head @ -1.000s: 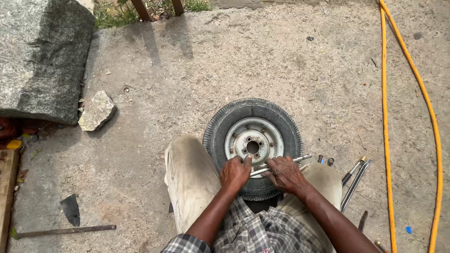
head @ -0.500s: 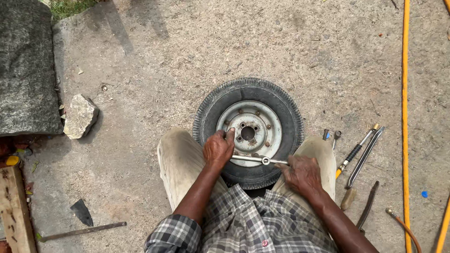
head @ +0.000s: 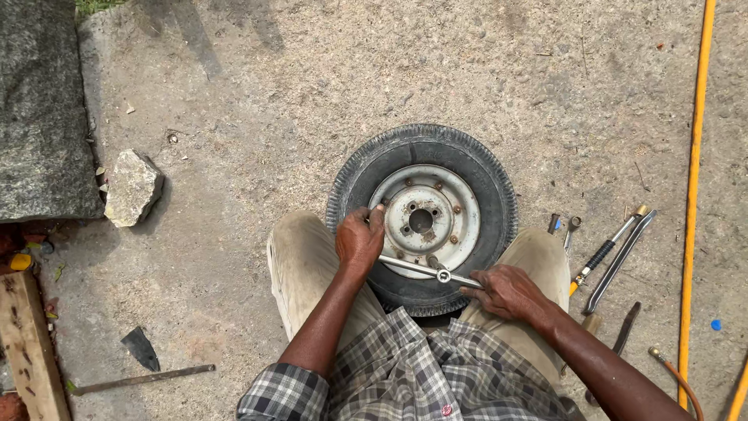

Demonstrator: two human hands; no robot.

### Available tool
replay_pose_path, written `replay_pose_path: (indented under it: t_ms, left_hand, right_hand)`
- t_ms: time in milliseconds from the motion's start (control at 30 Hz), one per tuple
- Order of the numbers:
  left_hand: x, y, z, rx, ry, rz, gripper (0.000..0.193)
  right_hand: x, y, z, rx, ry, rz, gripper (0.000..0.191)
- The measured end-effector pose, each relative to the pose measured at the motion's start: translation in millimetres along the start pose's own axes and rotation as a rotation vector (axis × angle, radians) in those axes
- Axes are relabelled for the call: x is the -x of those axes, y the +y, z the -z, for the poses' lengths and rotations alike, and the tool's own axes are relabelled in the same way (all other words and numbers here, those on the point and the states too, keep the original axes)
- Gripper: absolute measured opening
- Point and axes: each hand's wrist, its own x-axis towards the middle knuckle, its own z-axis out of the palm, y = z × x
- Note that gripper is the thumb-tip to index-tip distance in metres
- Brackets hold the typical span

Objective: The person kneels beside a tire on the ground, removes several lug nuts by hand, and then uses a lug wrench to tighten the remaining lug nuts on the wheel rim.

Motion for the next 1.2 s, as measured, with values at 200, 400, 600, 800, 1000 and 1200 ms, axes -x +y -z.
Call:
replay_pose_path:
  t_ms: [200, 400, 600, 800, 1000, 1200]
  left_hand:
    - [-16.6, -3.5, -4.9, 0.073, 0.097, -0.050, 0.043]
    - [-16.3, 13.0, -9.2, 0.118, 0.071, -0.192, 0.041]
    - [-36.3, 55.4, -23.0, 0.015, 0.020, -0.322, 0.037]
    - [-45.6, 79.9, -32.5, -0.079, -0.125, -0.413, 0.035]
    - [-48.1, 93.5, -45.4, -0.136, -0.241, -0.505, 0.031]
    - [-48.2, 83.9, -50.1, -0.166, -0.251, -0.568, 0.030]
  right_hand:
    - [3.6, -5.4, -8.6, -0.008, -0.098, -0.084, 0.041]
    - [-1.2, 3.5, -29.2, -0.124, -0.210, -0.174, 0.036]
    - [17.1, -14.5, -65.1, -0.267, 0.014, -0.264, 0.029]
    - [26.5, -30.1, -84.5, -0.390, 0.151, -0.356, 0.024]
    - [32.4, -25.4, -113.7, -0.453, 0.203, -0.323, 0.023]
    - [39.0, -16.8, -125.2, -0.472, 0.208, -0.298, 0.020]
